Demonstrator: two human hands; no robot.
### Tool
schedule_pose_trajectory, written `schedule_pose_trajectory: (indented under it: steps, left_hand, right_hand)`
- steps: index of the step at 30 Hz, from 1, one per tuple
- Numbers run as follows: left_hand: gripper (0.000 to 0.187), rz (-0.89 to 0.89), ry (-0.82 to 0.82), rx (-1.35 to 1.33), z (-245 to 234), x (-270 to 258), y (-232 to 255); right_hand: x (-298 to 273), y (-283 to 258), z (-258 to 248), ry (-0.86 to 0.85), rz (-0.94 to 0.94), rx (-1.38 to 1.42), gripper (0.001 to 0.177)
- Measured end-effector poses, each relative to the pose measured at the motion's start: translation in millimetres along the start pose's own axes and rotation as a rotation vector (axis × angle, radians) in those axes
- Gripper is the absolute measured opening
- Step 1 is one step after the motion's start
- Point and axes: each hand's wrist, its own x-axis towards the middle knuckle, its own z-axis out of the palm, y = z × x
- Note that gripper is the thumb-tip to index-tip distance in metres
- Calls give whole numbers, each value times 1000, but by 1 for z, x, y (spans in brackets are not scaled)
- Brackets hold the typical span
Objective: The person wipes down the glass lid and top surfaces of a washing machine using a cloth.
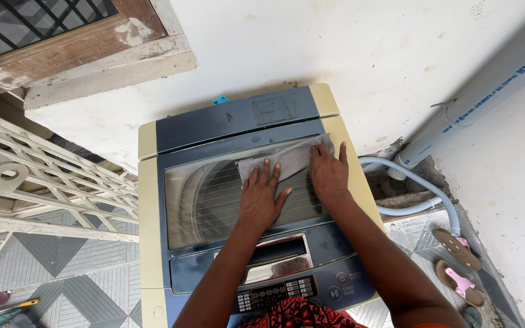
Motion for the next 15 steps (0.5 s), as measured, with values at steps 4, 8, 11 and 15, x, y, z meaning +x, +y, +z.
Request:
schedule_pose_trajectory:
  steps: [4,8,11,15]
  left_hand:
    - [76,57,20,-43,6,-20,3]
    - [81,42,-93,-103,3,-48,12]
    - [87,-4,-245,-98,-4,-71,23]
    - [95,-57,-377,-136,-5,-85,33]
  right_hand:
    - [-35,-6,-17,-113,14,-99,26]
    - [-82,-18,-59,-182,52,-80,27]
    - [-107,-25,-85,-295,50,-74,34]
    - [-108,-24,-89,-477,92,22,39]
